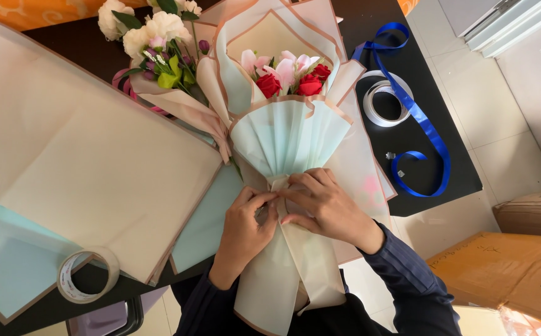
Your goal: The person wraps a bouquet of lilies and roses by folding and taping layers of floral paper around the stems.
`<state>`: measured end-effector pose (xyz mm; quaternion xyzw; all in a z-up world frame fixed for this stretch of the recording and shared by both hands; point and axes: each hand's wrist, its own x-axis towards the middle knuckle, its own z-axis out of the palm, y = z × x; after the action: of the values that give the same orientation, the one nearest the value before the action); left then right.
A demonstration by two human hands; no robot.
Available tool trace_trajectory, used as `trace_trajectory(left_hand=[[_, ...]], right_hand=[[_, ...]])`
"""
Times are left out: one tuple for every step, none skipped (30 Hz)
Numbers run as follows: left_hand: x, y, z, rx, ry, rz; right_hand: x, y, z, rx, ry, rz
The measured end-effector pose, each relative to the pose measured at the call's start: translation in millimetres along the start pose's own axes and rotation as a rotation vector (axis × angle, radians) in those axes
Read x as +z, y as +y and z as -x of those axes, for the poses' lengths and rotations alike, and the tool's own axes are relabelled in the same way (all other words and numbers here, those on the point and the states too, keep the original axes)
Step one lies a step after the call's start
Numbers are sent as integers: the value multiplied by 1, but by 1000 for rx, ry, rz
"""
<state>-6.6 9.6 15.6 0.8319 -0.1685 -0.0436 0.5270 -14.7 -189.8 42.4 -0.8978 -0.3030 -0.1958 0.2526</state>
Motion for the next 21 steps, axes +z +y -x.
trace_trajectory(left_hand=[[0, 0, 0, -3, -1, 0], [0, 0, 1, 7, -6, -20], [1, 0, -1, 21, -10, -39], [1, -2, -2, 23, -10, -39], [2, -3, -1, 45, 2, -50], [3, -5, -1, 68, 14, -61], [4, -7, -1, 66, 15, -60], [6, -9, 0, 79, 29, -67], [7, -12, 0, 91, 40, -74], [7, -12, 1, 89, 39, -74], [8, -12, 1, 106, 50, -103], [8, -12, 1, 124, 61, -131], [9, -12, 1, 124, 58, -131], [10, -13, 1, 135, 76, -161], [11, -14, 2, 145, 97, -191], [11, -13, 1, 144, 99, -192], [11, -12, 0, 152, 107, -191], [10, -11, -1, 161, 114, -190], [11, -11, 0, 160, 114, -190], [11, -10, 0, 160, 124, -200], [11, -10, 0, 161, 133, -210]], right_hand=[[2, 1, 4, 1, -1, -2], [4, 3, 7, 1, 2, -21], [5, 6, 10, -1, 8, -37], [5, 5, 9, -1, 8, -36], [4, 4, 9, -1, 14, -52], [4, 3, 10, 0, 20, -68], [4, 3, 10, -1, 18, -70], [4, 3, 11, -2, 18, -70], [5, 3, 12, 0, 18, -71], [5, 2, 12, 2, 17, -73], [5, 1, 12, 2, 15, -68], [4, 0, 12, 1, 13, -63], [4, -2, 12, 3, 14, -63], [3, -3, 12, 5, 8, -56], [2, -5, 12, 4, 0, -50], [0, -6, 12, 3, -1, -51], [-1, -7, 12, -7, -9, -45], [-3, -8, 13, -16, -17, -38], [-4, -10, 13, -16, -17, -38], [-5, -11, 14, -17, -36, -38], [-6, -12, 15, -17, -53, -37]])
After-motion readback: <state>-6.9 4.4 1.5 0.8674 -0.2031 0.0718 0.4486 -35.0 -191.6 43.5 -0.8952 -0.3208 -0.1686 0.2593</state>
